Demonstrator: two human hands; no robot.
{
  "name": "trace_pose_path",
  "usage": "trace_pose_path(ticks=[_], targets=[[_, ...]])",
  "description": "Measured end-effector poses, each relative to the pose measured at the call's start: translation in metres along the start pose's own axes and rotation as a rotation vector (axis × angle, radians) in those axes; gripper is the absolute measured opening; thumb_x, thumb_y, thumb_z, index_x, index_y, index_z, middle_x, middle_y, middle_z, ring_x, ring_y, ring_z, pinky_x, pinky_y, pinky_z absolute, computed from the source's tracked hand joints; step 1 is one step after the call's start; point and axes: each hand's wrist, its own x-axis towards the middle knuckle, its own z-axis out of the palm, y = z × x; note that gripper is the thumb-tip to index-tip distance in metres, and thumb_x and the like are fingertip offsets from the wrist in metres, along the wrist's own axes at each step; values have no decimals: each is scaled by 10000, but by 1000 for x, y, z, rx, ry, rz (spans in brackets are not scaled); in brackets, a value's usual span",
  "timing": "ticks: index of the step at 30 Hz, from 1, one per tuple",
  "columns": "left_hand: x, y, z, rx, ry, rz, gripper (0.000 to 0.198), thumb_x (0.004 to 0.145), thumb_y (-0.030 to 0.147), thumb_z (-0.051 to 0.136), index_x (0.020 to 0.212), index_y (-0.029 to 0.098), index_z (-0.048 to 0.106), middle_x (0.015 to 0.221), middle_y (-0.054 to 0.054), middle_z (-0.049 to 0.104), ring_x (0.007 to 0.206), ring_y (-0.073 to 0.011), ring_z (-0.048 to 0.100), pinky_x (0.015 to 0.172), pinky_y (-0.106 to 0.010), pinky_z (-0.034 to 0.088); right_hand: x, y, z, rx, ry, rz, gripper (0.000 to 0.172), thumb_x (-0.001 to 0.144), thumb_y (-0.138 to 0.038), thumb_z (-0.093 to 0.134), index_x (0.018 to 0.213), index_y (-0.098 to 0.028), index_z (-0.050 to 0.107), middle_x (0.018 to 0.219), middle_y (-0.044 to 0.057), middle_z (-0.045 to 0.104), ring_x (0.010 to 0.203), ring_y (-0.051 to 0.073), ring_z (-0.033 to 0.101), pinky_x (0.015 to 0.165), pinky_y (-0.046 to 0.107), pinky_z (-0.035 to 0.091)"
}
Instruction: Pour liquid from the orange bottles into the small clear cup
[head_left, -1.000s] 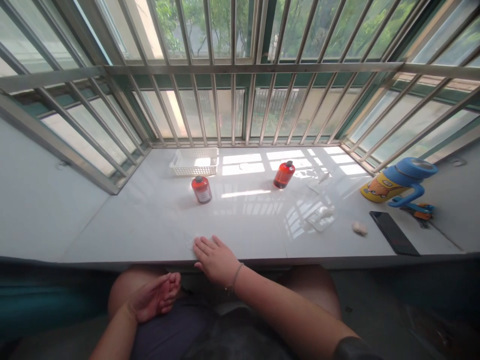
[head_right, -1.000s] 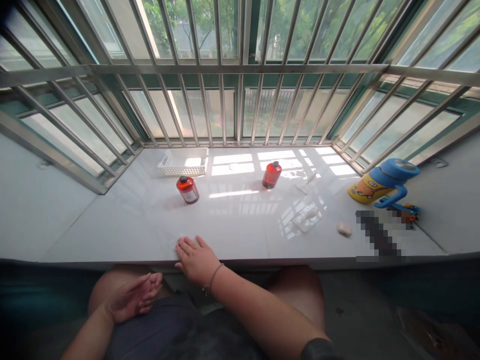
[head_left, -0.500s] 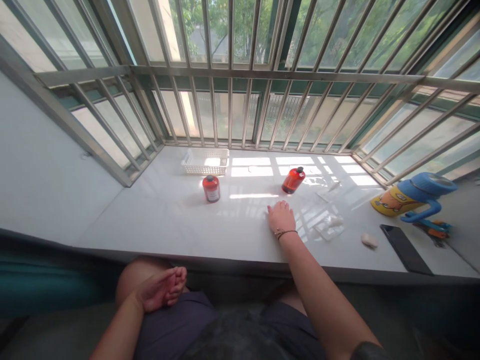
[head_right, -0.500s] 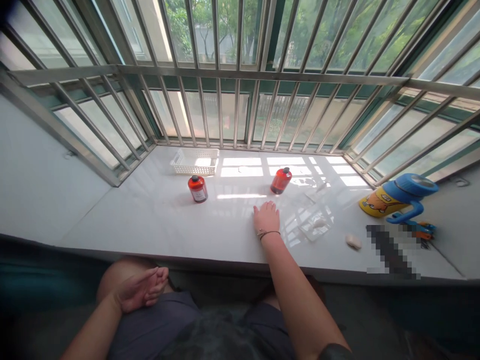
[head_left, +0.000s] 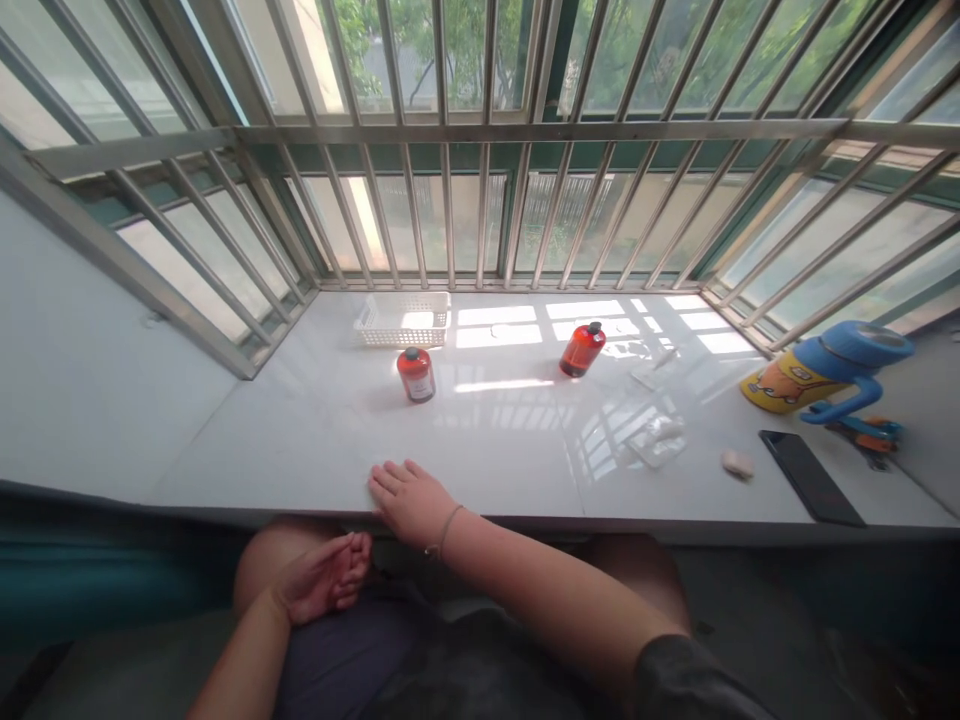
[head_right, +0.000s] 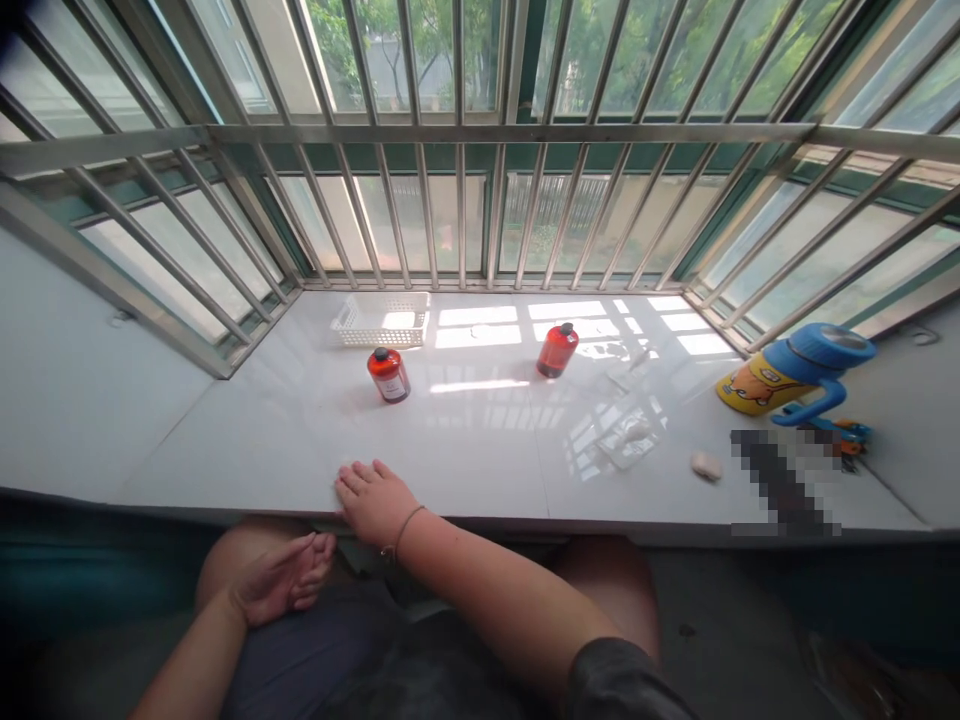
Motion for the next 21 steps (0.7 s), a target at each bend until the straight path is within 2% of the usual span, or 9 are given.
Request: trace_pose_path(ticks=[2,5,10,13,15,17,19,21], targets=[[1,1,2,6,-27,2,383,936,571,724,977,197,649,672,38,464,517,-82,239,518,-224,320,-32,12,-10,-2,6,31,532,1145,-409,395,1596,-135,467,1676,132,461,1545,288,437,1274,522,361],[1,2,5,15,-37,10,370,942,560,720,988,200,648,683,39,464,519,-79,231,516,-220,321,-93,31,-25,-43,23,163,518,1138,-367,409,1606,-154,475,1672,128,463,1553,301,434,1276,535,360],[1,1,8,44,-19,3,366,937,558,726,944,201,647,679,34,449,535,-92,290,540,-239,350,-216,69,-45,-239,78,599,512,1116,-269,367,1596,-150,497,1662,152,468,1543,317,457,1247,528,391],[1,1,11,51,-7,-14,354,950,549,710,945,199,653,681,29,451,539,-100,326,545,-247,350,-270,93,-51,-336,136,795,532,1117,-315,326,1553,-84,524,1639,215,486,1535,352,462,1218,542,413],[2,2,13,54,-4,-20,339,959,534,698,952,197,658,676,28,452,534,-103,335,542,-249,349,-282,106,-53,-365,164,868,550,1120,-315,273,1519,-51,543,1609,240,516,1518,364,480,1207,544,421],[2,2,14,61,14,-27,321,979,513,672,942,194,656,665,28,446,530,-108,343,542,-251,351,-274,115,-53,-369,175,929,579,1118,-311,228,1477,-7,565,1575,280,536,1498,387,497,1193,554,428],[2,1,13,62,27,-21,302,993,490,649,936,193,654,660,29,444,520,-107,333,541,-252,352,-247,119,-53,-351,175,990,605,1115,-321,217,1459,37,563,1565,326,520,1502,414,481,1185,564,427],[2,0,12,59,20,-6,290,998,478,635,938,195,655,661,27,451,510,-102,310,542,-254,352,-207,118,-52,-304,167,1019,611,1114,-326,231,1489,55,528,1589,343,480,1536,416,433,1197,564,409]])
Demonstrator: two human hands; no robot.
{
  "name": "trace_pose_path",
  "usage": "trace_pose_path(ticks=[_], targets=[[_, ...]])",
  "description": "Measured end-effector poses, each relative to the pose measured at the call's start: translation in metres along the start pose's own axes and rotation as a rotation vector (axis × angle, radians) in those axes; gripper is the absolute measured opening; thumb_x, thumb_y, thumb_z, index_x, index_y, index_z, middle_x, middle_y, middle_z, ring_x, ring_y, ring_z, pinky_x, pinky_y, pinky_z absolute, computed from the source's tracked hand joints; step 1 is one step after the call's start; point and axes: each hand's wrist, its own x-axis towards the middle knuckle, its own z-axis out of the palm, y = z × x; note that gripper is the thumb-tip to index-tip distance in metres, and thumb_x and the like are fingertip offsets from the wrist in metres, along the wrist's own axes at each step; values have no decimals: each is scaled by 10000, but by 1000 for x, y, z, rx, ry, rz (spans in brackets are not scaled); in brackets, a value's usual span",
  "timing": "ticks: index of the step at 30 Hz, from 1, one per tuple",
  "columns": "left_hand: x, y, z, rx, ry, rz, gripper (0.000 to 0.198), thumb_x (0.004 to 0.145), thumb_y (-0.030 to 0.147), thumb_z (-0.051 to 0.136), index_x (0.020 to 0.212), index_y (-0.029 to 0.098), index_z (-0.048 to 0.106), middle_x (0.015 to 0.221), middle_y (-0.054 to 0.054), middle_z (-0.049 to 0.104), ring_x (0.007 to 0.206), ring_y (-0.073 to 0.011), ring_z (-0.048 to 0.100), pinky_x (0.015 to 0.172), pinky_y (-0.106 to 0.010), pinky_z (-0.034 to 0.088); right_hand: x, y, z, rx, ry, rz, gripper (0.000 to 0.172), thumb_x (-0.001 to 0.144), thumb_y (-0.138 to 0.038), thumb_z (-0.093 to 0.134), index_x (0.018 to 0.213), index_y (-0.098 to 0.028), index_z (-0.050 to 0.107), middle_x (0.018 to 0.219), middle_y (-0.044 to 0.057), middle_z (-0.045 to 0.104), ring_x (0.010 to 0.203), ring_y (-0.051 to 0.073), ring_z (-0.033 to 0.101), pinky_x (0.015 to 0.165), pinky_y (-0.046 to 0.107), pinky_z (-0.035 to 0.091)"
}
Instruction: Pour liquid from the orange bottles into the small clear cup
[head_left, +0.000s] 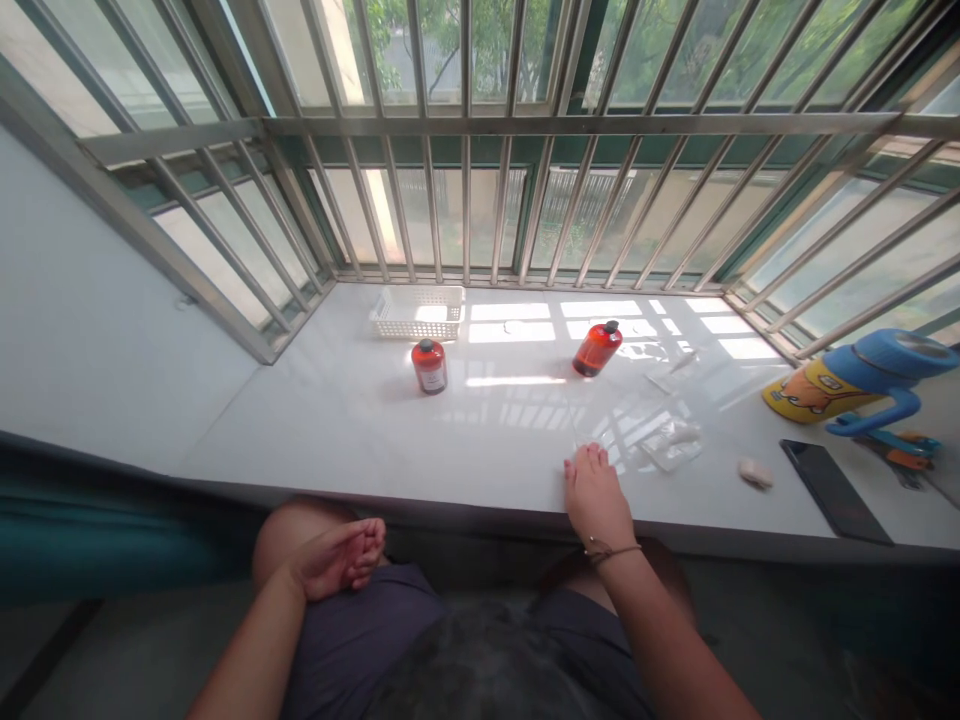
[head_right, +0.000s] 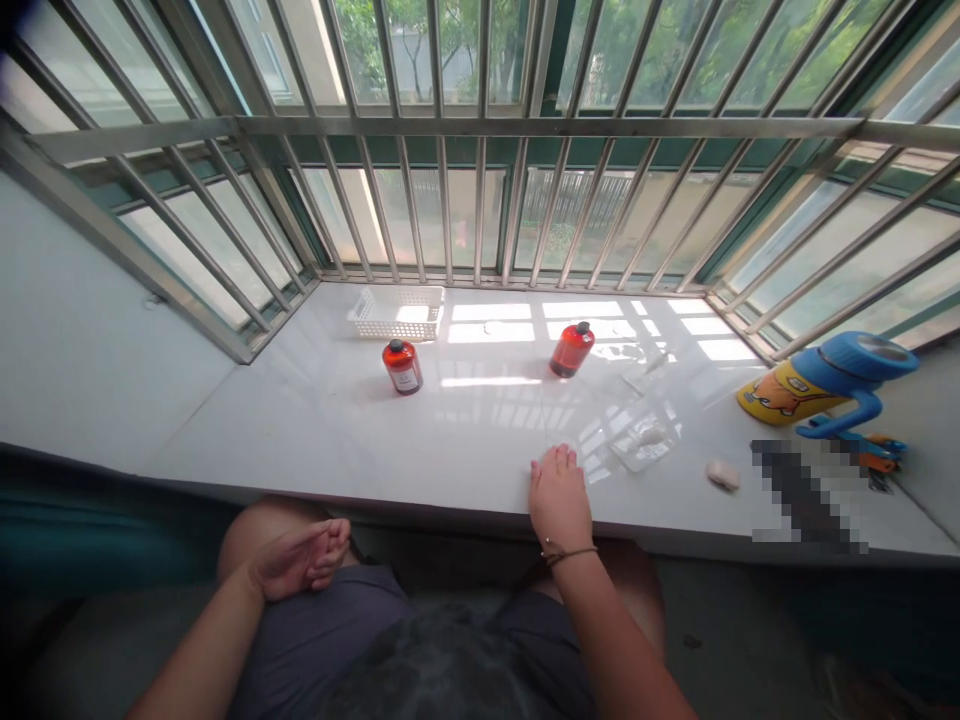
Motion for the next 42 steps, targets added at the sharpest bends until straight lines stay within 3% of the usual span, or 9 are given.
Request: trace_pose_path(ticks=[10,13,15,18,21,27,33,37,42], targets=[[-1,-1,-5,-34,-10,-27,291,967,497,687,933,208,671,640,34,466,501,-105,296,560,-259,343,43,-277,4,308,-245,-549,584,1119,-332,406,1588,15,407,1683,318,338,1611,381,305,1281,637,259],[0,-2,-7,-59,38,-34,331,933,526,722,902,199,680,616,33,462,503,-108,290,553,-263,338,35,-331,0,354,-294,-750,563,1101,-387,504,1572,-81,463,1683,208,418,1601,316,343,1288,555,319],[0,-3,-7,-57,64,-35,335,932,527,721,882,198,682,610,27,463,508,-114,296,551,-268,342,31,-340,-5,398,-274,-878,534,1102,-406,515,1555,-123,489,1681,148,449,1610,309,325,1294,554,318],[0,-2,-5,-50,61,-28,317,928,514,726,895,201,685,616,28,462,509,-110,287,554,-267,351,29,-315,-16,502,-163,-1003,452,1117,-379,488,1501,-150,551,1643,114,512,1610,324,323,1292,578,322],[-1,0,-3,-12,45,-16,301,938,505,710,898,209,671,631,35,445,510,-105,279,554,-264,354,29,-251,-31,593,-52,-934,362,1107,-349,508,1401,-195,651,1555,85,613,1563,301,420,1281,542,365],[5,-2,10,224,-18,6,335,944,525,701,907,193,679,685,6,504,547,-116,368,559,-263,351,35,-73,-77,558,388,-516,251,1082,-280,515,1150,-237,753,1260,81,778,1329,258,626,1182,479,477],[20,15,76,381,-96,166,405,839,523,838,974,158,726,764,-37,602,646,-144,501,636,-286,407,55,86,-93,247,750,-37,413,1035,-471,583,1272,-146,675,1362,195,685,1348,344,590,1205,571,388],[40,58,120,334,215,588,303,891,462,803,932,198,661,655,30,525,659,-155,529,722,-314,470,69,126,-74,412,622,188,689,935,-672,616,1375,-142,601,1299,186,723,1144,334,691,991,471,531],[77,137,128,566,776,1095,414,872,479,814,1141,202,666,1076,-69,692,1026,-222,653,929,-352,529,71,96,-57,511,544,230,579,926,-606,635,1336,-197,633,1170,93,793,683,203,653,797,367,529]])
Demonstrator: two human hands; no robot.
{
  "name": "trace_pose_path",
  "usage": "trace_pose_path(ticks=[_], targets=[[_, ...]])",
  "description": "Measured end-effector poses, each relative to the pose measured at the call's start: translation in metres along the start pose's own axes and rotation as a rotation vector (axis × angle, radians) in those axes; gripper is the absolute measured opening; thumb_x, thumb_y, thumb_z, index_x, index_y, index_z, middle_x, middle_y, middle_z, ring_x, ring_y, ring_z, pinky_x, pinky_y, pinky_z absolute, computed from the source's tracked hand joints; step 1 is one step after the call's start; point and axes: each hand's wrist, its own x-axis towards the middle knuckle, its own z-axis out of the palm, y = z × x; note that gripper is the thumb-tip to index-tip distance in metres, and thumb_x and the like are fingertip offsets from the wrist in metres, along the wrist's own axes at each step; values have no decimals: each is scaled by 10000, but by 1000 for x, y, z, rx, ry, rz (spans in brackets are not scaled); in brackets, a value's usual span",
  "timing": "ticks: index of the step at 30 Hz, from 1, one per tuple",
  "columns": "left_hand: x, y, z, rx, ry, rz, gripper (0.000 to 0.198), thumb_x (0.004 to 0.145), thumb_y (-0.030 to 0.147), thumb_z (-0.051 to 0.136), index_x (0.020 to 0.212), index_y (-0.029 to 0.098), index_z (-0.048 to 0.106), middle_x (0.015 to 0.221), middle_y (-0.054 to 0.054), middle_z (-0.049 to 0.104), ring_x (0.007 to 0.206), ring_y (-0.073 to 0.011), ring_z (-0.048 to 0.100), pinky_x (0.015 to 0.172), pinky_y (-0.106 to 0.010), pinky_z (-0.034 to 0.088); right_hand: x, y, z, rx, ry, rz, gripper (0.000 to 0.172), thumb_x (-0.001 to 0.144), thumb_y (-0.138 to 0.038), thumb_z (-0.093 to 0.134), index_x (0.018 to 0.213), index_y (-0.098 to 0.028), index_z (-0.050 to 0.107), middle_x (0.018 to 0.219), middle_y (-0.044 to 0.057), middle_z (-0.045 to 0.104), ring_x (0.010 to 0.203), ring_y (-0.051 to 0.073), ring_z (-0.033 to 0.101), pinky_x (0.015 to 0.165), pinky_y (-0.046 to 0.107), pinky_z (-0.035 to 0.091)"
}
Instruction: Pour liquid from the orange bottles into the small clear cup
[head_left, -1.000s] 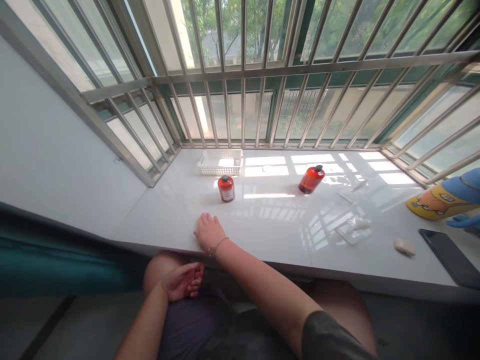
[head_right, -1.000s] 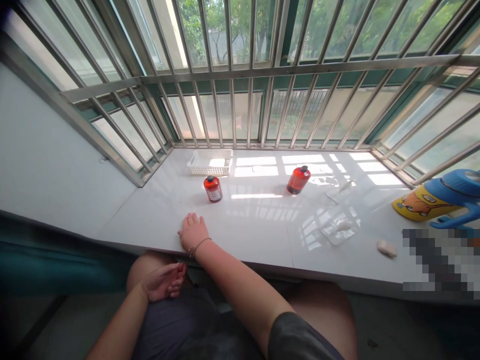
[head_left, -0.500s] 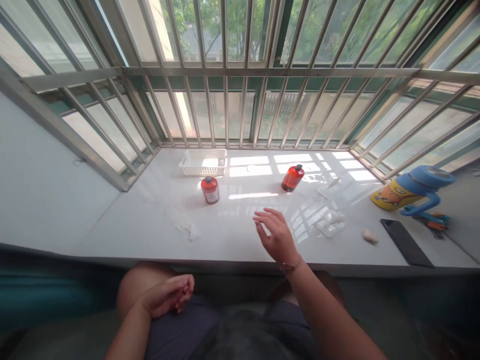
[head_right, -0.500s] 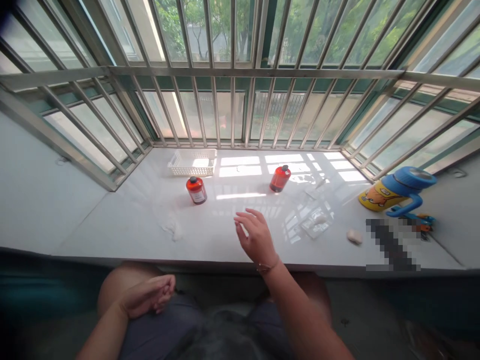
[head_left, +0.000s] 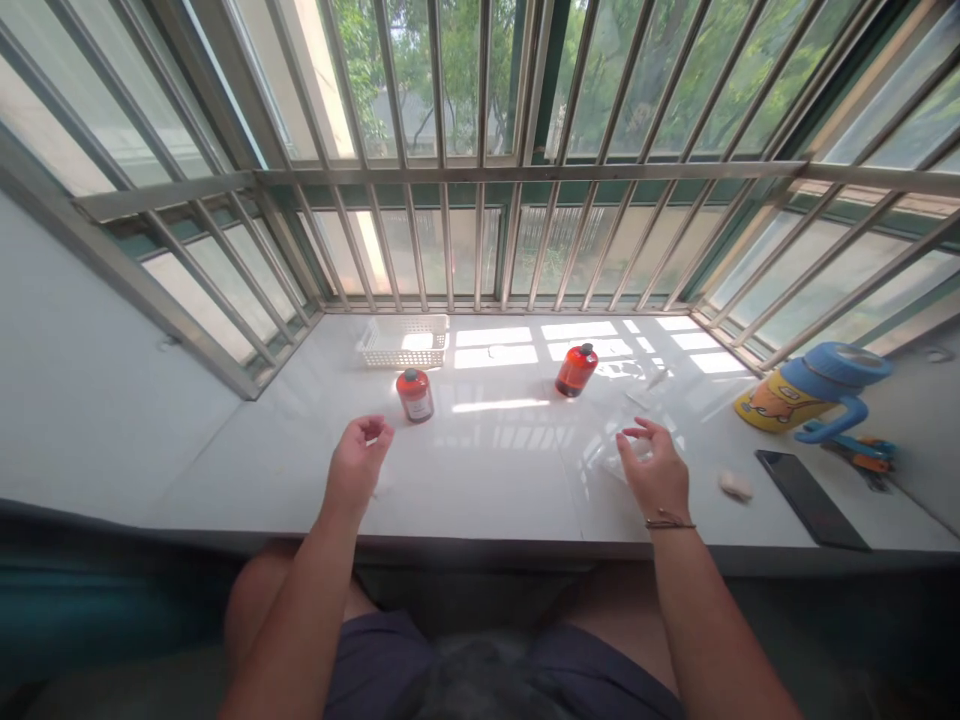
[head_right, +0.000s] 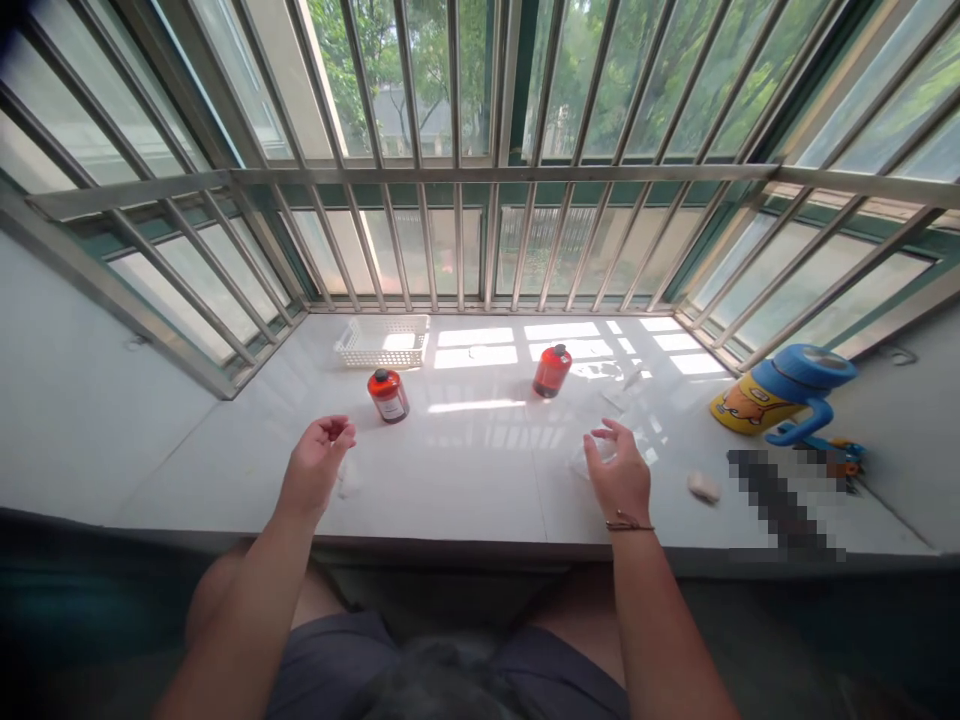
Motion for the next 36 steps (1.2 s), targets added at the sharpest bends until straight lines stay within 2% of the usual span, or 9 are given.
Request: trace_pose_path(ticks=[3,5,7,10,13,17,23,29,36], targets=[[47,-1,20,188,27,84,602,841,470,848,1338,221,615,1463,-142,611,1351,-295,580,1094,-404,492,-21,-31,14,98,-96,-85,488,957,-529,624,1328,-212,635,1171,79,800,540,148,547,714,340,530],[71,-2,37,306,36,39,683,827,477,853,1413,250,588,1541,-139,569,1374,-325,574,1096,-427,492,-39,-52,21,192,-187,-138,429,978,-489,616,1324,-236,625,1168,60,802,485,128,496,658,332,538],[89,-4,56,378,33,5,594,862,474,806,1384,260,622,1447,-121,648,1291,-322,628,1062,-438,510,-56,-68,26,297,-285,-186,390,993,-453,621,1333,-263,609,1164,45,802,509,136,546,626,327,552],[98,-5,83,381,-6,24,348,926,424,710,1225,246,708,1232,-92,741,1141,-281,685,1035,-428,523,-77,-80,27,421,-404,-242,357,1003,-405,632,1342,-300,596,1157,39,798,811,210,746,646,322,586],[81,-6,103,337,-80,77,255,940,394,676,1133,236,733,1155,-79,750,1070,-254,699,1008,-403,543,-83,-74,21,483,-440,-220,387,990,-394,659,1360,-313,578,1158,46,797,1072,264,767,709,342,618],[21,-5,114,140,-330,166,310,998,463,616,1181,226,696,1038,-79,744,1008,-254,717,965,-427,575,-72,-52,15,472,-359,-102,495,952,-429,717,1398,-295,550,1161,60,799,1095,283,766,888,423,619],[-60,0,105,66,-477,264,250,1019,424,641,1156,241,743,1304,-122,684,1275,-277,642,1152,-437,477,-57,-38,32,541,-222,44,620,899,-473,748,1423,-244,511,1246,125,766,1185,304,719,1014,494,553],[-69,1,107,51,-445,203,246,1008,447,665,1086,224,734,1281,-133,678,1256,-291,645,1113,-454,498,-65,-43,48,423,-109,77,359,910,-533,699,1118,-241,691,1120,91,777,1053,292,722,967,445,542],[-66,-6,109,116,-427,355,333,1073,477,528,1213,225,694,1297,-147,669,1280,-291,621,1148,-469,462,-63,-41,47,431,-125,23,268,926,-506,682,995,-248,693,1132,74,780,1054,285,728,980,423,539]])
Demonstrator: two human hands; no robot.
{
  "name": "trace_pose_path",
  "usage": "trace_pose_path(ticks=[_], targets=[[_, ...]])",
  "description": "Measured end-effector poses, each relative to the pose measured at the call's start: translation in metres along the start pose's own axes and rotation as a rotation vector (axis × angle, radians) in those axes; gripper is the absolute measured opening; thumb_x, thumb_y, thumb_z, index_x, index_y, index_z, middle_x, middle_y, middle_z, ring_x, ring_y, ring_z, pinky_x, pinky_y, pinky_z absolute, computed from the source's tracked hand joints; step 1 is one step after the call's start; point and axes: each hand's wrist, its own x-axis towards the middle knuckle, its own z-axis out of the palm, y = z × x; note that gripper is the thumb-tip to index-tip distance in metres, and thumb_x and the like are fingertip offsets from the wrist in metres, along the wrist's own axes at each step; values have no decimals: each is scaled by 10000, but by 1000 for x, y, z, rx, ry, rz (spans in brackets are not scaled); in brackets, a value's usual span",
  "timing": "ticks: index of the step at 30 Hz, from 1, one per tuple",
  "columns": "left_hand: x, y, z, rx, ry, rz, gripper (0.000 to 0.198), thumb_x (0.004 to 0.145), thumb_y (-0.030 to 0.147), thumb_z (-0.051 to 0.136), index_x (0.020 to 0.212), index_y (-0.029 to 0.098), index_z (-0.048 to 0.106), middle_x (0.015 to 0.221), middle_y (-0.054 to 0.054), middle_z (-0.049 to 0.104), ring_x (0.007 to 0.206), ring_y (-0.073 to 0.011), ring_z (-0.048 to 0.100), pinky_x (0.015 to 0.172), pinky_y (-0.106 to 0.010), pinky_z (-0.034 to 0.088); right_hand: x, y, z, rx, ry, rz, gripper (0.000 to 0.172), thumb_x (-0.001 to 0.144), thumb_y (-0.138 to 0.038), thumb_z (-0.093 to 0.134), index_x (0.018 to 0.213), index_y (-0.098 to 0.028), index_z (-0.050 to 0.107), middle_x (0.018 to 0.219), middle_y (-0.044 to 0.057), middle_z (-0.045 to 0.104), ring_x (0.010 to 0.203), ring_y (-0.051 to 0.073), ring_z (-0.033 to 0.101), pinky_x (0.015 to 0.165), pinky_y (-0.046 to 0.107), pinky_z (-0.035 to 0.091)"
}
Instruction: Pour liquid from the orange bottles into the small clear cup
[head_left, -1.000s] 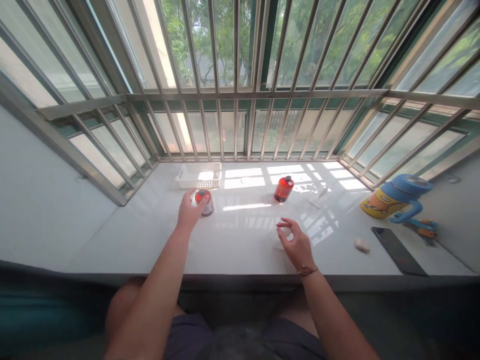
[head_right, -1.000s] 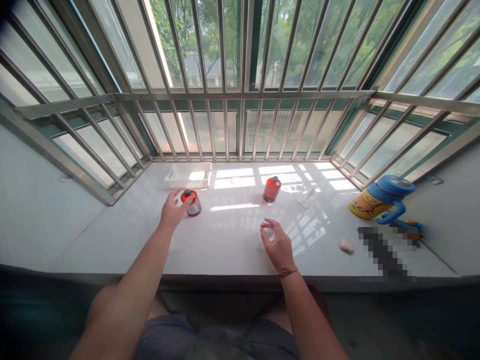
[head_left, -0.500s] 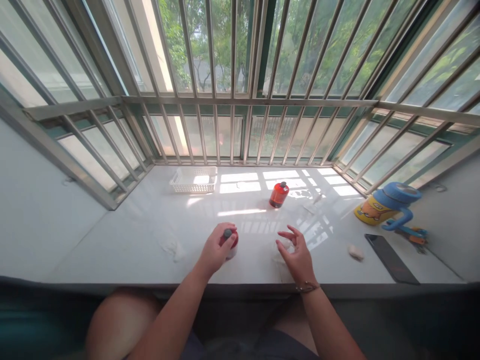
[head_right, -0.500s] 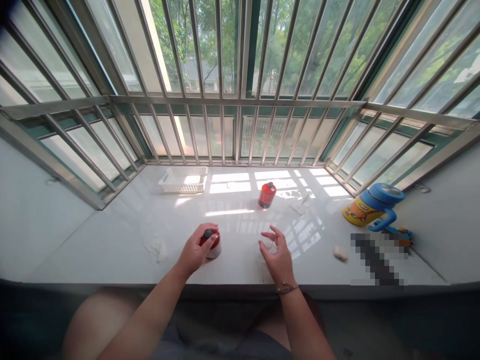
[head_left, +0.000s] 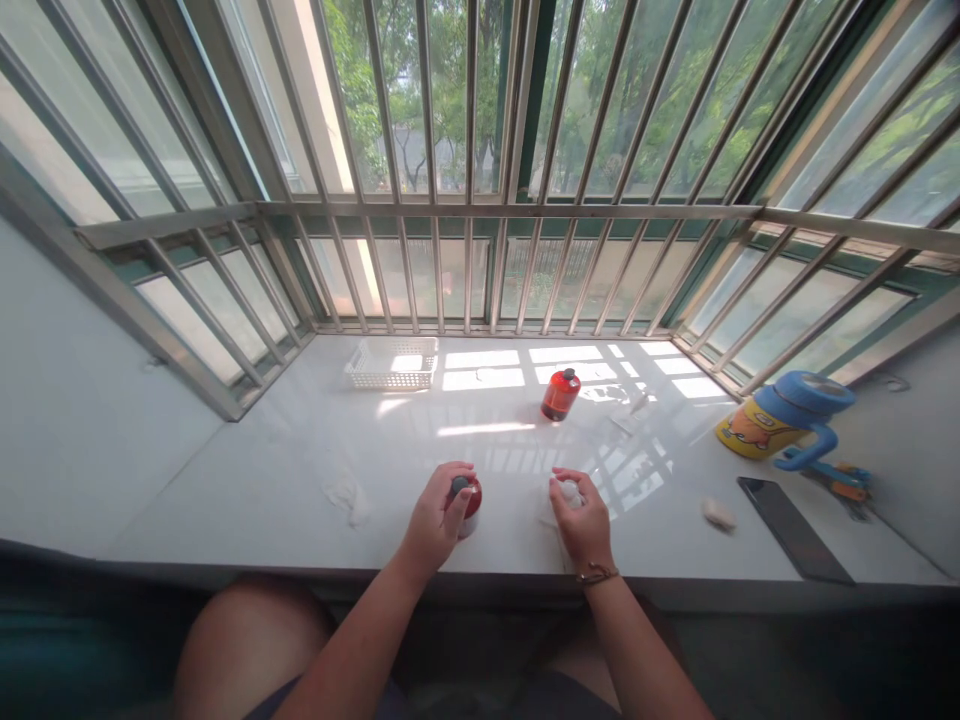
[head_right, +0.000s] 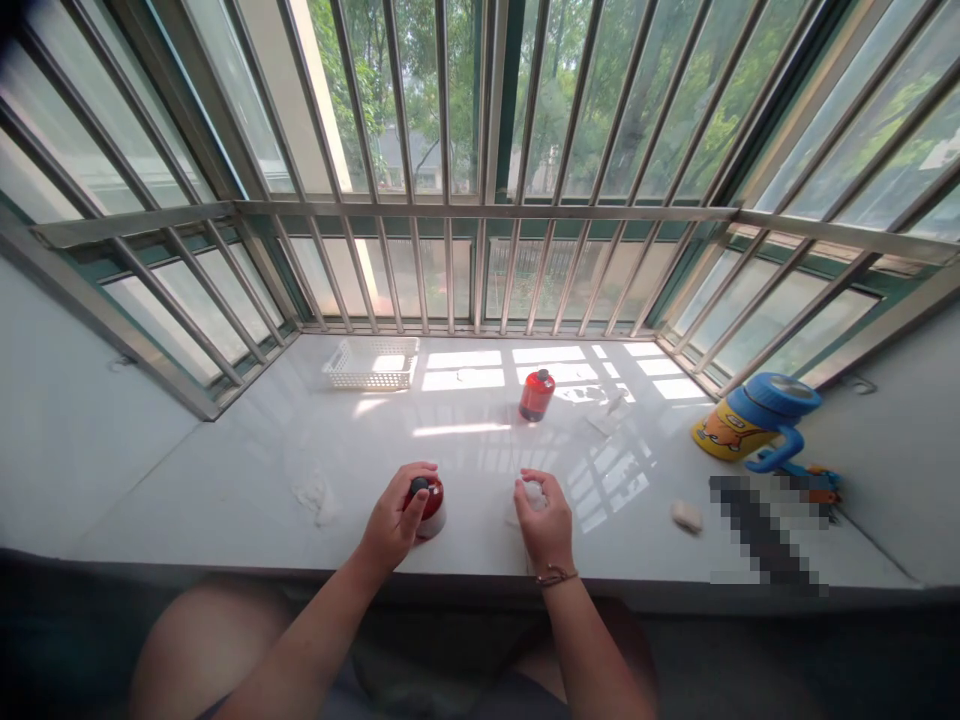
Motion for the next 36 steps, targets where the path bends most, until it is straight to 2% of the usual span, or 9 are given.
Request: trace_pose_path(ticks=[3,10,14,18,21,24,27,32,36], targets=[[-3,-1,1,10,1,15,357,1087,481,489,1264,229,670,1329,-150,655,1306,-289,605,1156,-464,455,1,0,-1,-2,-5,-31,236,937,-481,672,965,-247,679,1135,80,778,1061,284,726,985,428,538],[-3,0,3,-34,17,-66,304,1069,490,541,1136,235,691,1318,-145,663,1287,-295,620,1148,-494,454,0,0,0,-2,5,-36,236,945,-483,673,950,-246,673,1128,89,774,1033,287,724,964,434,548],[-5,-2,8,-130,89,-164,276,1012,503,656,1106,244,642,1318,-138,684,1260,-290,644,1122,-525,481,0,1,0,-3,5,-33,232,949,-480,667,952,-248,674,1124,84,776,1018,282,726,952,426,550],[-4,-2,10,-298,156,-251,415,903,527,796,1122,262,564,1298,-119,711,1180,-279,687,1059,-534,532,0,0,0,-8,12,-29,232,945,-481,667,948,-249,675,1126,82,778,1005,279,730,935,416,553],[-1,1,7,-282,113,-257,491,876,524,822,1236,267,608,1315,-124,705,1201,-293,683,1109,-567,502,-1,-1,-1,-14,8,-26,230,947,-479,664,947,-249,673,1130,83,779,1026,283,728,930,412,551],[1,3,5,-259,81,-244,402,869,563,815,1083,249,681,1299,-146,708,1239,-329,667,1126,-602,487,0,-2,-1,-15,7,-30,230,949,-479,662,947,-248,669,1132,84,778,1051,288,724,938,412,545],[0,1,7,-336,134,-266,451,832,589,845,1014,263,592,1258,-125,731,1178,-308,692,1059,-585,535,0,-2,-1,-15,11,-25,235,948,-483,668,949,-248,668,1129,82,777,1037,285,724,939,409,543],[-2,-1,7,-279,99,-266,458,885,540,806,1216,272,639,1315,-132,706,1220,-308,680,1133,-590,486,-1,0,0,-14,4,-33,243,957,-489,664,957,-247,671,1129,79,773,1054,283,722,951,408,539],[-1,1,7,-308,97,-265,373,876,546,811,1030,248,648,1285,-133,714,1205,-313,681,1086,-575,519,-1,0,-1,-18,6,-29,241,953,-486,667,955,-245,673,1135,80,774,1047,283,723,944,410,542]])
